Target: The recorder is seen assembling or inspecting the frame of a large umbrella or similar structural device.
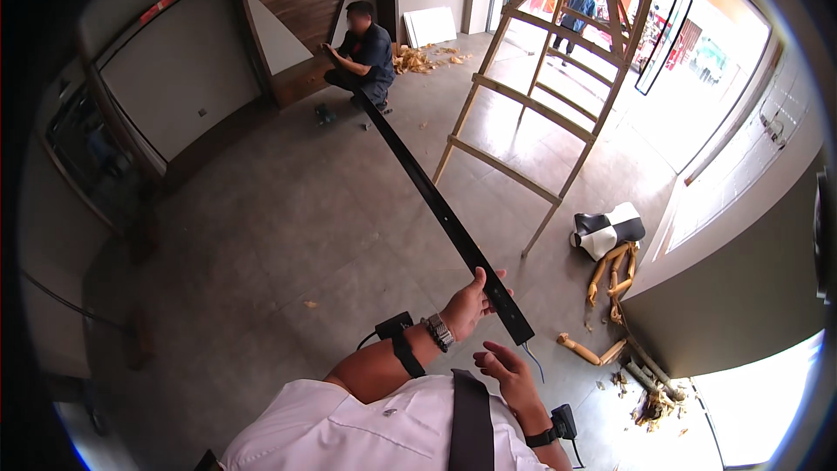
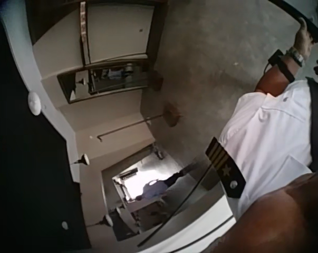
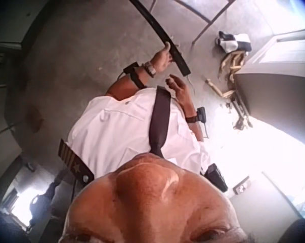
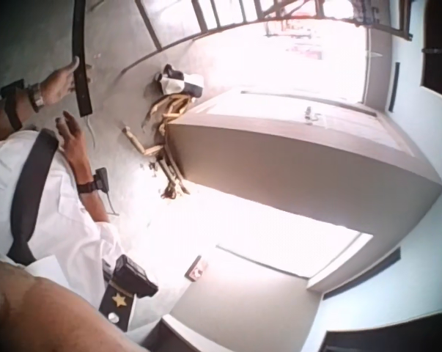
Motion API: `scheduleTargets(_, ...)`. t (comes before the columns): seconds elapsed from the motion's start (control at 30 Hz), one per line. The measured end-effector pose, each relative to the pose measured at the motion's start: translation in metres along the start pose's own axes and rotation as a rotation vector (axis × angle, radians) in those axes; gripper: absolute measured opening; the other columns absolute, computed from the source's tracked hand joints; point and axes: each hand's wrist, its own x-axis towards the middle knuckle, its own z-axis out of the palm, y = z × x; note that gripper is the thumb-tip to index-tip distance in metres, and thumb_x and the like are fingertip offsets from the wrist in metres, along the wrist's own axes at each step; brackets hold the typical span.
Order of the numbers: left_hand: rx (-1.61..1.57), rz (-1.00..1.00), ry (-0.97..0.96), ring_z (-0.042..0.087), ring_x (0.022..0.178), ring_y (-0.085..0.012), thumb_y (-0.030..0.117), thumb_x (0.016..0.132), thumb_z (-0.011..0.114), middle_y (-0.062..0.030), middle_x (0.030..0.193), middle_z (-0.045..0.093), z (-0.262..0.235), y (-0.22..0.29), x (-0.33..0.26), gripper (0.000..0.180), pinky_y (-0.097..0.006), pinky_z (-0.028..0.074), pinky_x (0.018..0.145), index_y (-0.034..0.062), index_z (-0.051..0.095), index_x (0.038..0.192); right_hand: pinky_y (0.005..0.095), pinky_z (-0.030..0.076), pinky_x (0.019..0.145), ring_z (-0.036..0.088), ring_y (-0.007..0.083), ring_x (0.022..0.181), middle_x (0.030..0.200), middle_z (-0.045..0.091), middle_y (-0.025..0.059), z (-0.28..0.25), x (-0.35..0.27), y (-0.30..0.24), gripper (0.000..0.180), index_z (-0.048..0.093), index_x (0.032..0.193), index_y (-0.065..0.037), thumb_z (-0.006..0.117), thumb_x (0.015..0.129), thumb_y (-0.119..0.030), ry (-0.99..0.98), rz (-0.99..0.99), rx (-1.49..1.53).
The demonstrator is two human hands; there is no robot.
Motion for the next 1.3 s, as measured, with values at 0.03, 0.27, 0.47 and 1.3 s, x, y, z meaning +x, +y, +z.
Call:
scheduleTargets(0.03, 0.008, -0.005, -0.004, 0.049, 0.105, -0.0153, 0.064, 0.090, 0.027, -0.0063, 0.116, 0.058, 0.000, 0.000, 0.000, 0.062, -0.034, 0.033, 0.094, 0.0201, 0.044, 0.131, 0.0306, 0.046, 0.087, 0.059, 0.0203, 0.099, 0.110, 0.061, 0.0151, 0.000, 0.003, 0.001, 0.046, 0.045, 0.127, 0.003, 0.055, 0.092, -0.024, -0.001, 0.030, 0.097)
scheduleTargets(0.27, 0.057, -0.007, -0.047, 0.049, 0.112, -0.0167, 0.064, 0.091, 0.025, -0.0094, 0.120, 0.055, -0.010, -0.006, 0.002, 0.066, -0.035, 0.034, 0.097, 0.0172, 0.040, 0.136, 0.0377, 0.045, 0.090, 0.058, 0.0262, 0.102, 0.115, 0.057, 0.0166, 0.013, 0.014, -0.005, 0.050, 0.039, 0.132, -0.003, 0.056, 0.091, -0.025, 0.026, 0.031, 0.490)
scheduleTargets(0.47, 0.088, -0.013, -0.095, 0.048, 0.116, -0.0185, 0.063, 0.091, 0.025, -0.0111, 0.121, 0.054, -0.017, -0.009, 0.002, 0.069, -0.036, 0.033, 0.100, 0.0138, 0.037, 0.137, 0.0384, 0.041, 0.094, 0.055, 0.0241, 0.103, 0.117, 0.056, 0.0129, 0.014, 0.032, 0.010, 0.051, 0.040, 0.131, -0.010, 0.059, 0.089, -0.030, 0.043, -0.033, 0.760)
scheduleTargets(1.3, -0.020, -0.104, -0.204, 0.053, 0.104, -0.0200, 0.042, 0.093, 0.048, -0.0077, 0.115, 0.059, -0.052, -0.015, 0.036, 0.046, -0.035, 0.037, 0.092, 0.0109, 0.047, 0.127, 0.0367, 0.045, 0.096, 0.058, 0.0257, 0.104, 0.114, 0.059, 0.0127, -0.003, 0.059, 0.005, 0.036, 0.047, 0.127, -0.009, 0.053, 0.093, -0.019, 0.235, -0.395, 1.019)
